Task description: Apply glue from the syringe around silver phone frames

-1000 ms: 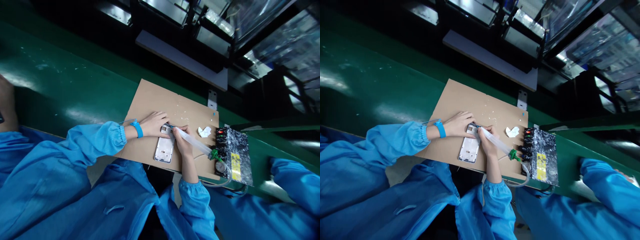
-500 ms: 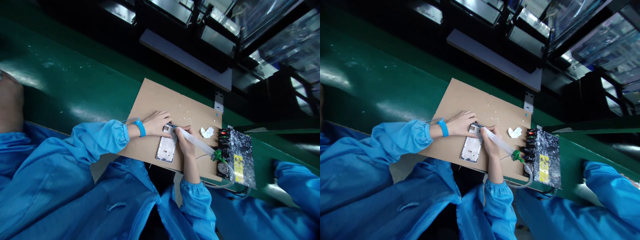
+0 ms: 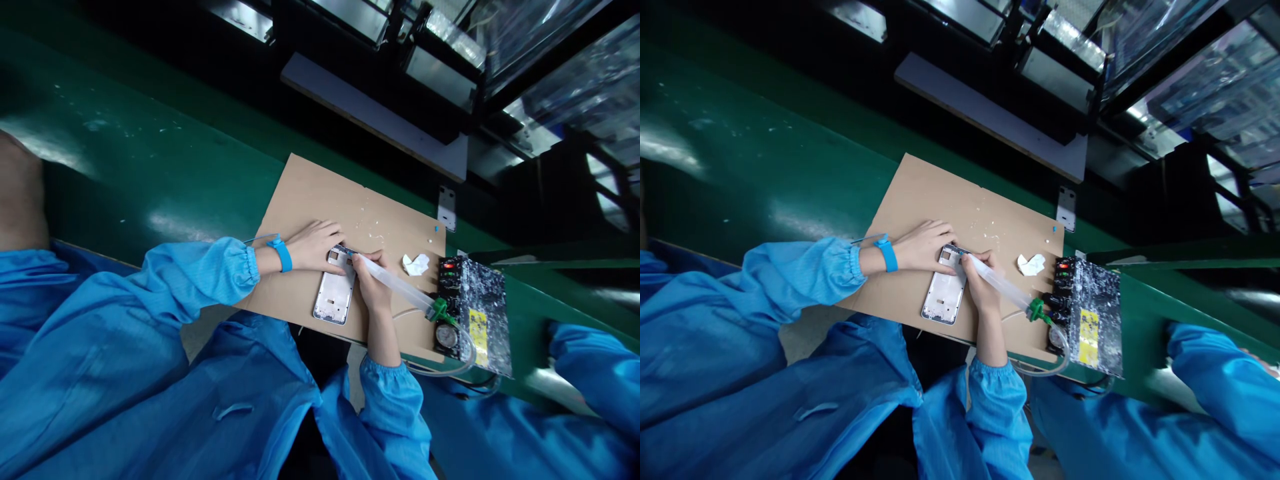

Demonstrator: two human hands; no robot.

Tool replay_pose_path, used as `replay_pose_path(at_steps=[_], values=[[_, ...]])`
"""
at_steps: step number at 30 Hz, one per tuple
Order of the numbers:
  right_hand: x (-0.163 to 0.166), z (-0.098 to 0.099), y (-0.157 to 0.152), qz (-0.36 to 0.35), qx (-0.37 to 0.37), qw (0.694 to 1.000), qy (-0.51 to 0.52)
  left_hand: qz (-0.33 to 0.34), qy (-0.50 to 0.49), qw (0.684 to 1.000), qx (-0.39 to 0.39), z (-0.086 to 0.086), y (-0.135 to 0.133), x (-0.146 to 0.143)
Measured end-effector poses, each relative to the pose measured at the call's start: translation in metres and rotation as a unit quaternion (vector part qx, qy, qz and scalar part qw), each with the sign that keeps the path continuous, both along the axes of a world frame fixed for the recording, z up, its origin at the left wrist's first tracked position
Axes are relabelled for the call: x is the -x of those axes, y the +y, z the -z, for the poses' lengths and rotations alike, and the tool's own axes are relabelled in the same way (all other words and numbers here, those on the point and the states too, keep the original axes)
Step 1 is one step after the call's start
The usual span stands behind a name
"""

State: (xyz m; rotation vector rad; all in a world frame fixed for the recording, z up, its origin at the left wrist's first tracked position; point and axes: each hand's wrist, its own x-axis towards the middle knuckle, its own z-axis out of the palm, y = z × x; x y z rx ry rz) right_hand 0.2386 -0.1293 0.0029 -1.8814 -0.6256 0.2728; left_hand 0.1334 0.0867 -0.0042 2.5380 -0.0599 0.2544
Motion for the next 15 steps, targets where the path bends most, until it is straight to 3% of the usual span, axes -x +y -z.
replay_pose_path(at_steps=[15], values=[[0.0006, -0.0050, 0.0014, 0.003, 0.003, 1.000, -0.015, -0.001, 0.006, 1.000, 0.004, -0.0022, 0.0005, 0.0008]])
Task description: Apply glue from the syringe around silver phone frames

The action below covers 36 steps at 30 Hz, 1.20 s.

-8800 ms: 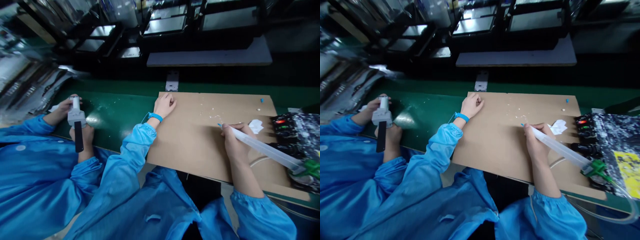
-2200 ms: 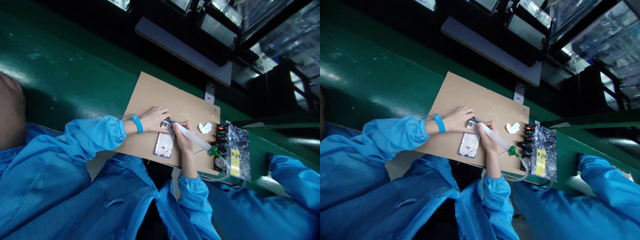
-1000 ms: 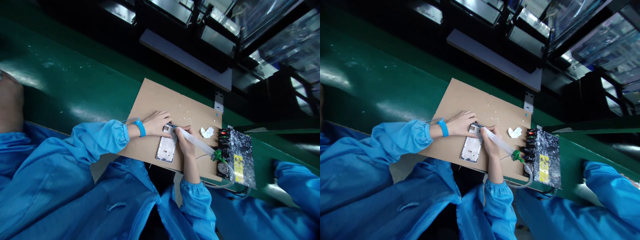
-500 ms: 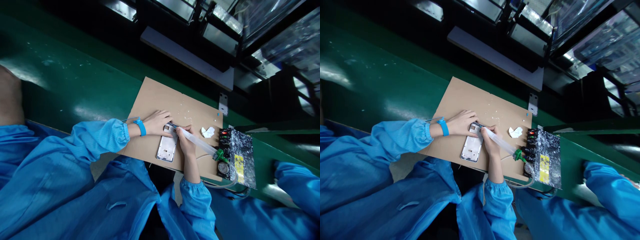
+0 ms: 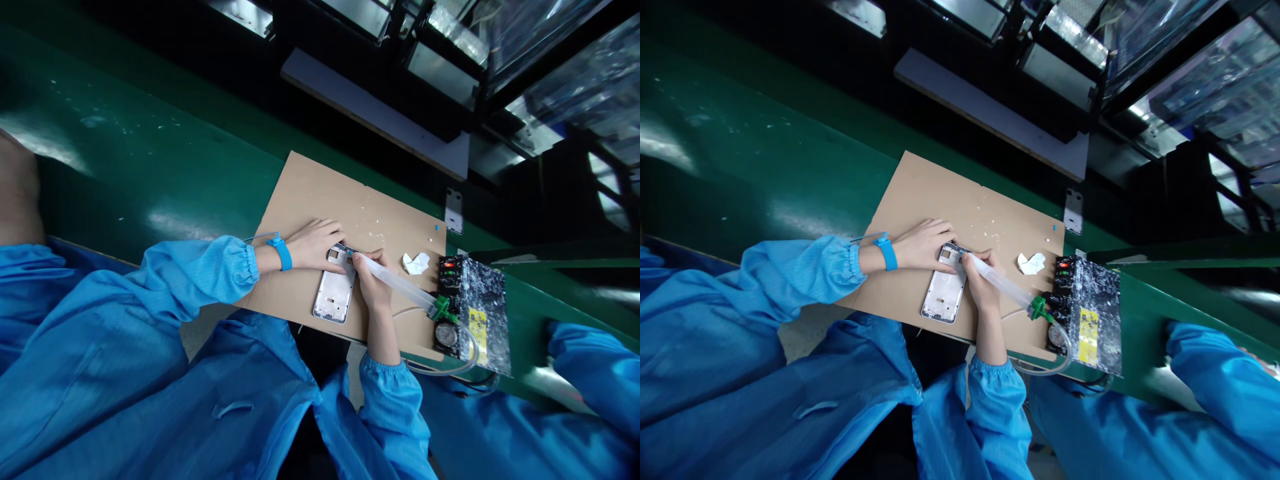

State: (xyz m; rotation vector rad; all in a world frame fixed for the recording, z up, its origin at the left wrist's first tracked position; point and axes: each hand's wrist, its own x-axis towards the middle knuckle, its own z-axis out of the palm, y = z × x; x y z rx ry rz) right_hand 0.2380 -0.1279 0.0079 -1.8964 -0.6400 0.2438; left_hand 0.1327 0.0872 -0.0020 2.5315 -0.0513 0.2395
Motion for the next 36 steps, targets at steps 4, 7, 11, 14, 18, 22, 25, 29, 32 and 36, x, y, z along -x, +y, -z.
replay_pose_path(at_steps=[4, 7, 11, 14, 18, 22, 25, 29, 32, 36], values=[[0.0004, -0.0009, 0.0007, 0.003, -0.005, 1.000, -0.003, -0.001, -0.003, 1.000, 0.002, -0.0001, -0.0003, -0.0002], [0.0001, -0.0003, 0.0012, 0.005, -0.004, 1.000, -0.007, -0.001, -0.001, 1.000, 0.000, 0.0006, -0.0003, -0.0011], [-0.0005, 0.0009, 0.0007, 0.006, -0.002, 1.000, -0.005, 0.001, 0.001, 1.000, -0.002, 0.0010, -0.0001, -0.0018], [-0.0008, 0.0014, -0.0002, 0.008, 0.000, 1.000, -0.001, 0.002, 0.002, 1.000, -0.005, 0.0009, 0.0001, -0.0015], [-0.0014, 0.0014, -0.0004, 0.006, 0.004, 1.000, -0.002, 0.002, -0.001, 1.000, 0.004, 0.0020, 0.0003, -0.0008], [-0.0017, 0.0007, 0.0002, 0.005, 0.006, 1.000, -0.004, 0.002, -0.008, 1.000, 0.008, 0.0041, 0.0006, -0.0007], [-0.0014, -0.0005, 0.0003, 0.005, 0.004, 1.000, -0.007, 0.001, -0.008, 1.000, 0.003, 0.0037, 0.0006, -0.0008], [-0.0007, -0.0025, 0.0002, 0.001, 0.000, 1.000, -0.010, 0.004, 0.006, 1.000, -0.001, 0.0002, 0.0003, -0.0006], [-0.0005, -0.0030, 0.0007, 0.003, 0.001, 1.000, -0.010, 0.002, 0.007, 1.000, -0.001, -0.0013, 0.0003, -0.0005], [-0.0008, -0.0024, 0.0011, 0.005, 0.005, 1.000, -0.012, 0.001, 0.001, 1.000, -0.001, 0.0002, 0.0003, -0.0008]])
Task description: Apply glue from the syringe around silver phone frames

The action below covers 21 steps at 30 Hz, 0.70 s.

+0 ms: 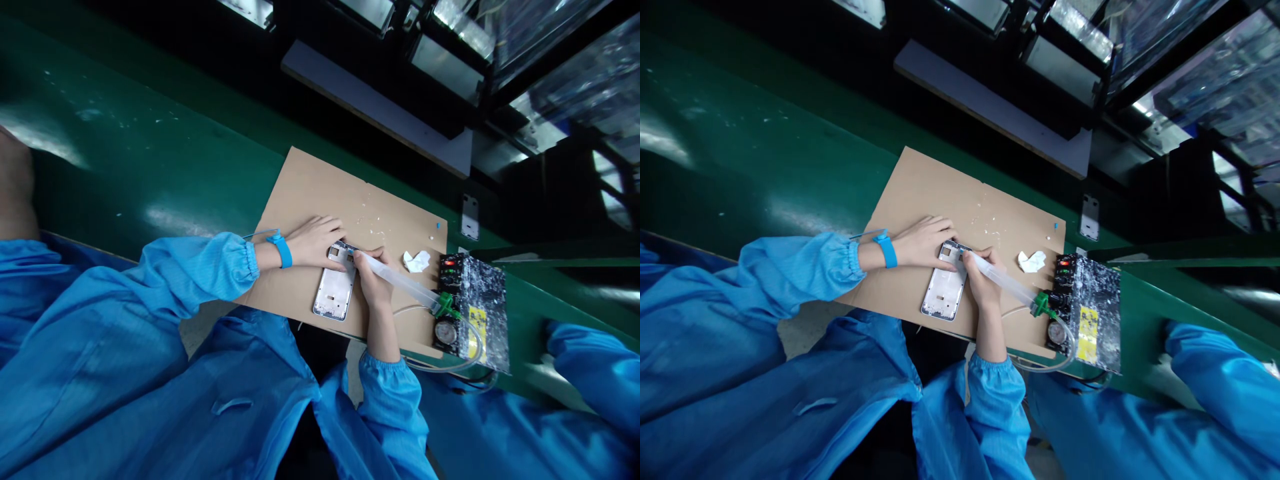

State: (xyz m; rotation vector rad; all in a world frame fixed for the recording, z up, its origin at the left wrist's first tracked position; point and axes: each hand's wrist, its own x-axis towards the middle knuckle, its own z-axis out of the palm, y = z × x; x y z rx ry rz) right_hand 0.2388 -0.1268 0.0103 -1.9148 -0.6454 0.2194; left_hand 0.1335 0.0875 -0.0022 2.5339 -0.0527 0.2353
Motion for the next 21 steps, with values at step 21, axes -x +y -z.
replay_pose_path(at_steps=[21], values=[[-0.0020, 0.0056, -0.0032, -0.004, 0.002, 1.000, 0.027, 0.001, -0.004, 1.000, 0.007, 0.0031, -0.0002, -0.0003]])
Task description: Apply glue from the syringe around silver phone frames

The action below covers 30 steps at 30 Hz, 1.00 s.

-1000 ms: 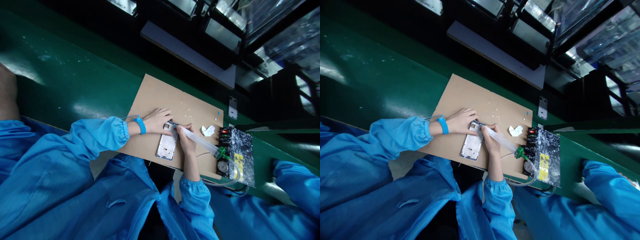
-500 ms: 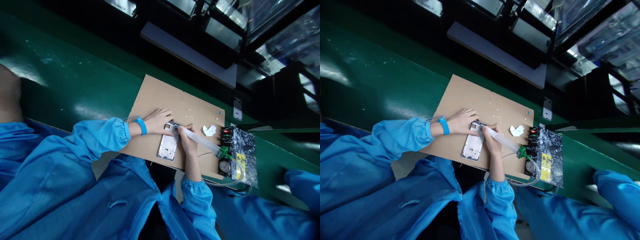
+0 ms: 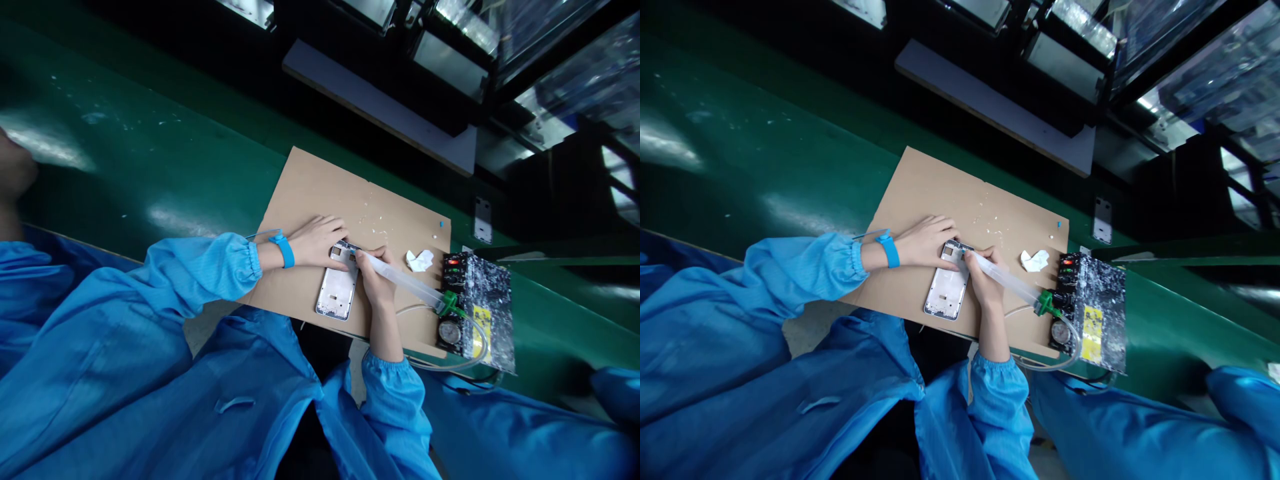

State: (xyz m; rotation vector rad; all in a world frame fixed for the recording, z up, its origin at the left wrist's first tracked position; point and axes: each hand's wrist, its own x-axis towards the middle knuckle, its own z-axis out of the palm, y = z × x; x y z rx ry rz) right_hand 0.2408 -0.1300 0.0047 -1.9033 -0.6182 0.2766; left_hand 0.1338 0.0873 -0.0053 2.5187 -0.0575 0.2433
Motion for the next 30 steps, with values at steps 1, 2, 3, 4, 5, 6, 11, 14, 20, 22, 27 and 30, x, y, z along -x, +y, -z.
replay_pose_path(at_steps=[1, 2, 3, 4, 5, 6, 11, 14, 20, 22, 27, 30], values=[[0.0001, -0.0003, 0.0000, 0.000, 0.000, 1.000, -0.004, -0.001, 0.000, 1.000, 0.000, -0.0001, -0.0001, 0.0000], [0.0002, -0.0006, 0.0001, -0.001, -0.001, 1.000, -0.006, -0.001, 0.000, 1.000, 0.000, -0.0001, -0.0003, 0.0001], [0.0002, -0.0008, 0.0001, -0.002, -0.001, 1.000, -0.007, -0.002, 0.000, 1.000, -0.002, -0.0002, -0.0005, 0.0001], [0.0000, -0.0008, 0.0001, -0.003, -0.002, 1.000, -0.005, -0.001, 0.000, 1.000, -0.004, -0.0004, -0.0007, 0.0001], [-0.0002, -0.0008, 0.0001, -0.005, -0.001, 1.000, -0.003, -0.001, 0.000, 1.000, -0.008, -0.0005, -0.0010, 0.0000], [-0.0004, -0.0007, 0.0001, -0.006, -0.001, 1.000, 0.000, -0.001, 0.001, 1.000, -0.011, -0.0006, -0.0012, -0.0001], [-0.0006, -0.0007, 0.0006, -0.007, 0.001, 1.000, 0.000, -0.002, 0.001, 1.000, -0.018, -0.0004, -0.0014, -0.0004], [0.0003, -0.0014, 0.0013, -0.006, -0.003, 1.000, 0.000, -0.003, -0.005, 1.000, -0.013, 0.0002, -0.0010, -0.0002], [0.0006, -0.0018, 0.0015, -0.011, 0.002, 1.000, 0.000, -0.003, -0.003, 1.000, -0.015, -0.0001, -0.0009, 0.0003], [0.0005, -0.0021, 0.0020, -0.014, 0.000, 1.000, 0.005, -0.003, -0.001, 1.000, -0.017, -0.0004, -0.0009, 0.0004], [0.0008, -0.0044, 0.0038, -0.015, 0.010, 1.000, 0.008, -0.004, -0.003, 1.000, -0.018, -0.0008, -0.0010, 0.0004], [0.0015, -0.0062, 0.0041, -0.014, 0.010, 1.000, 0.010, -0.003, -0.003, 1.000, -0.017, -0.0013, -0.0010, 0.0006]])
